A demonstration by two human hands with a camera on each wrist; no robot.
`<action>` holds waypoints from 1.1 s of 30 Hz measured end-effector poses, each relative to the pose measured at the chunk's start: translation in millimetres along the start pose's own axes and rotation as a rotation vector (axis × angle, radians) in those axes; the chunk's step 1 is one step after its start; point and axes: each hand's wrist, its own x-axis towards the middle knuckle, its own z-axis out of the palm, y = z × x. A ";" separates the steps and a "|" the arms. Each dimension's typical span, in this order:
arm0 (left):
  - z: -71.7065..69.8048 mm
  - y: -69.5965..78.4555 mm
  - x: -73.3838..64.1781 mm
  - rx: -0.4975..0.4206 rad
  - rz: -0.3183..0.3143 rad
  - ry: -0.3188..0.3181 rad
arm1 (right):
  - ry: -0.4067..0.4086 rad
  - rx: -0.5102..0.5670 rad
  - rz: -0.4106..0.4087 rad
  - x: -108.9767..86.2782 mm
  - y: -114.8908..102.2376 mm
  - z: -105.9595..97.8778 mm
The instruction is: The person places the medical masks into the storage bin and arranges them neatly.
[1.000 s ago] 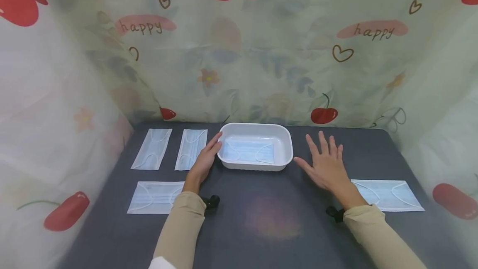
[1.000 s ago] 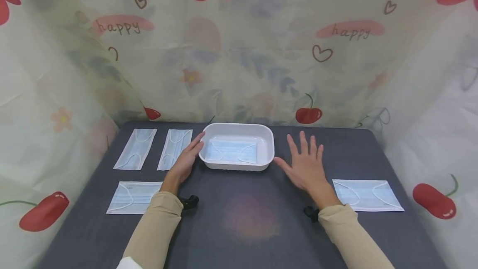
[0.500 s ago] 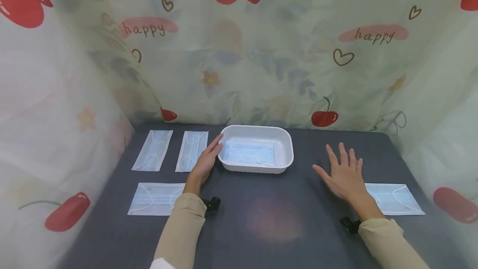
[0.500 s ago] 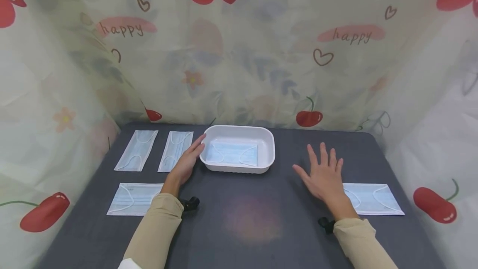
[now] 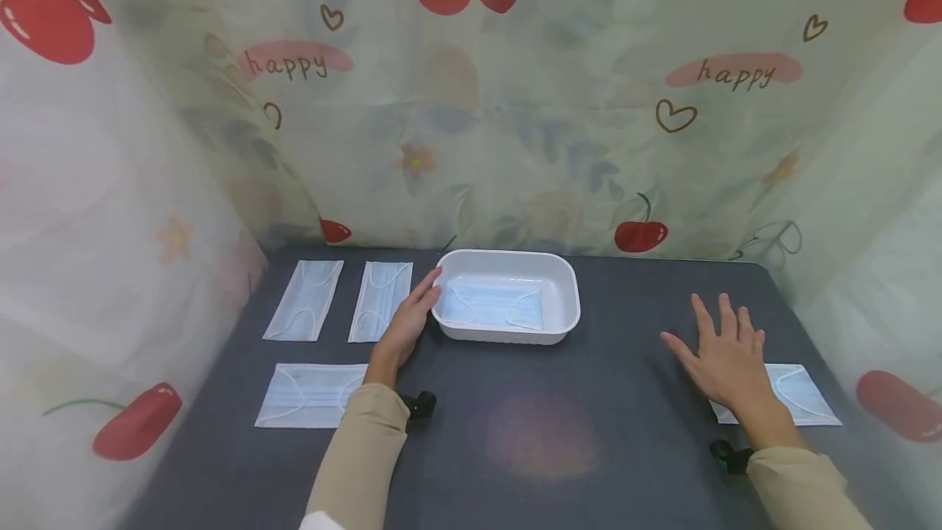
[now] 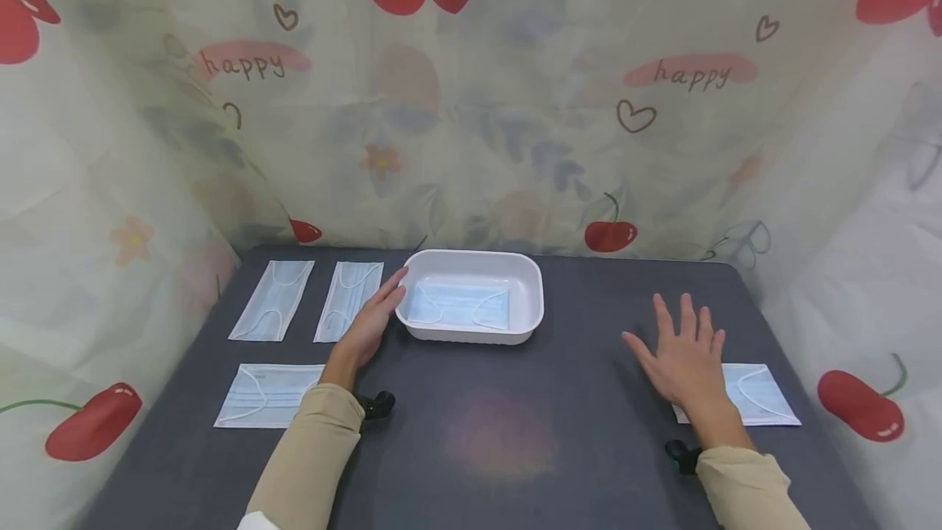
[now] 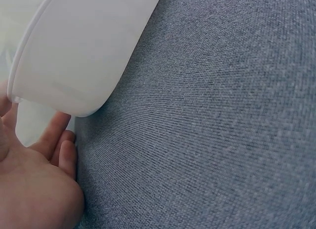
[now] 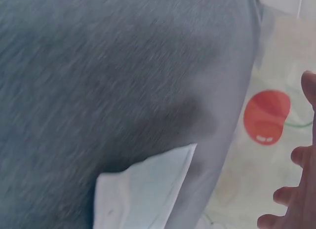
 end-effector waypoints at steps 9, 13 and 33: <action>0.3 -2.4 1.4 -0.001 -0.007 -0.002 | -0.003 0.001 -0.002 -11.0 28.3 -2.7; 0.8 -2.0 1.4 -0.001 -0.008 0.001 | 0.013 0.012 -0.007 -15.3 44.3 -1.4; -2.0 -1.0 2.1 0.011 0.014 -0.019 | 0.013 0.055 0.194 -30.9 102.0 5.0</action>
